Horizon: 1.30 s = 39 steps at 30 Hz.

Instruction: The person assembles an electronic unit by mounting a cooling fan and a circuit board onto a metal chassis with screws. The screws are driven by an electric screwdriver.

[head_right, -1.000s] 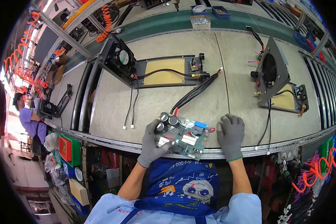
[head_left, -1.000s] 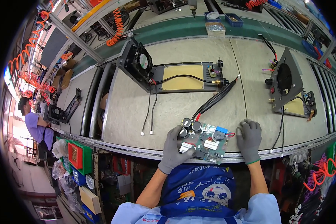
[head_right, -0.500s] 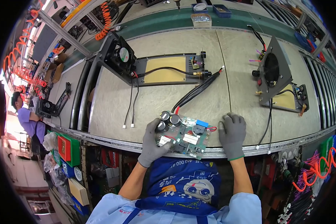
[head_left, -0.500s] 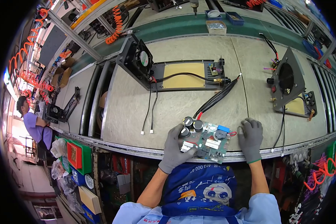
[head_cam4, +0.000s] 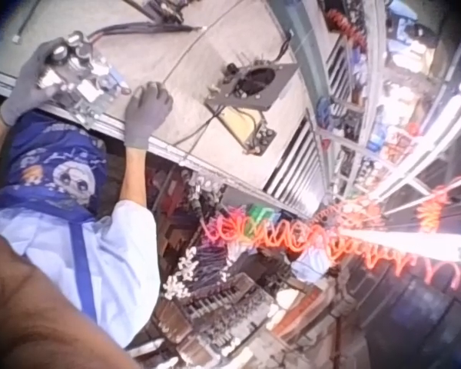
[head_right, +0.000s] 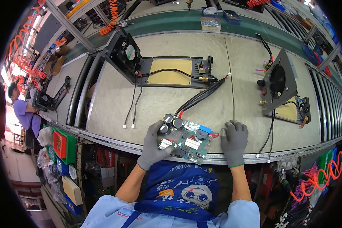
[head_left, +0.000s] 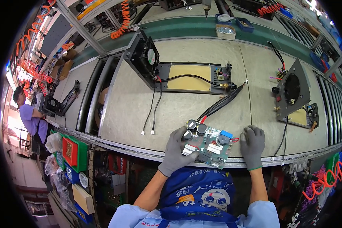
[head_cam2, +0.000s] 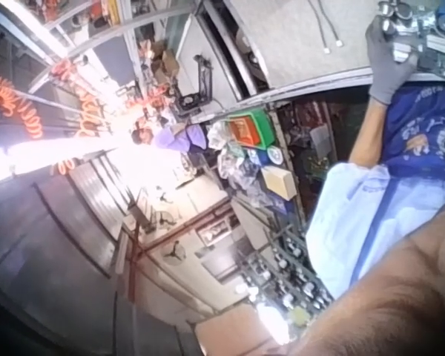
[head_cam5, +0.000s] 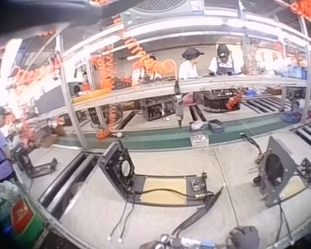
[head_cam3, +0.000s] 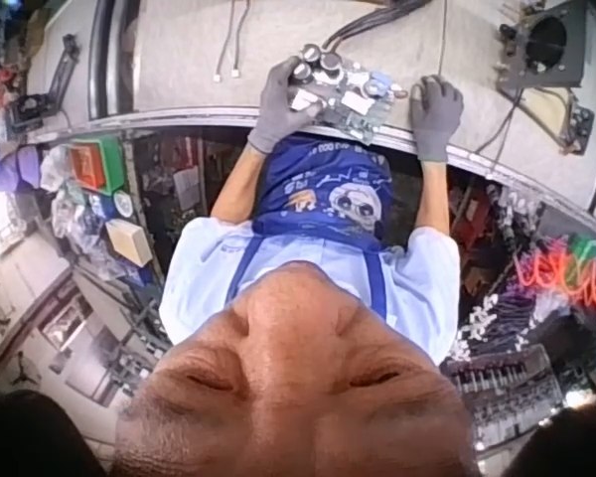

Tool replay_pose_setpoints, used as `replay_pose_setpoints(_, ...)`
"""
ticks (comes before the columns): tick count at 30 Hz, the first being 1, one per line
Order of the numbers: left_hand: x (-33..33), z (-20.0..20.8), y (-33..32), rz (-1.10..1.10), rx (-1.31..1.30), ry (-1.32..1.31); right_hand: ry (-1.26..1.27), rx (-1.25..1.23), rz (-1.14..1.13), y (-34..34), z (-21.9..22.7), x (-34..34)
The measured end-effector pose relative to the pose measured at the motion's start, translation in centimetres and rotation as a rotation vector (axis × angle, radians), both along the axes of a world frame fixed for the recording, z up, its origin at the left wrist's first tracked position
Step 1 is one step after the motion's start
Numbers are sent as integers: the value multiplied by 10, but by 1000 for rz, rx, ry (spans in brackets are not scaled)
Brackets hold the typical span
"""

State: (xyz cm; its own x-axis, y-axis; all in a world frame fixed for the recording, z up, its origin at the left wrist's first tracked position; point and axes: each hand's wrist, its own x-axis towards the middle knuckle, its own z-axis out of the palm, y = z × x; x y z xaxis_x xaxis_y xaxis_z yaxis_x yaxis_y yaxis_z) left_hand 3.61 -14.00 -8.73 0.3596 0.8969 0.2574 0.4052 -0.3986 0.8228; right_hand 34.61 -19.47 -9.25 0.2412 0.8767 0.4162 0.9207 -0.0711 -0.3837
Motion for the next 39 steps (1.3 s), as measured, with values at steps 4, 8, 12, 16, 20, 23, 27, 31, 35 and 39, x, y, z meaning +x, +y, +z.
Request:
replay_pose_setpoints(4,2,3,-2,3,52,2,15,0,-7,1,1,-3)
replay_pose_setpoints(8,13,3,-4,9,130,77,10,20,-14,-2,-1,5)
replay_pose_setpoints(12,10,-3,-2,10,207,124,-17,15,26,1,-6,8)
replay_pose_setpoints(16,7,3,7,-19,239,144,15,60,16,4,-12,9)
replay_pose_setpoints(20,10,3,16,64,173,25,-7,53,61,-1,-14,12)
replay_pose_setpoints(23,5,4,20,109,192,78,-32,30,97,-5,-6,10)
replay_pose_setpoints(27,-10,1,25,182,250,170,-104,-32,187,-11,-4,0)
replay_pose_setpoints(31,-40,1,35,319,352,183,-162,-60,263,-11,0,-21)
replay_pose_setpoints(35,-69,-8,65,530,392,173,-242,-109,271,-10,-4,-47)
replay_pose_setpoints(39,-125,-27,87,759,102,164,-178,-169,387,9,12,-89)
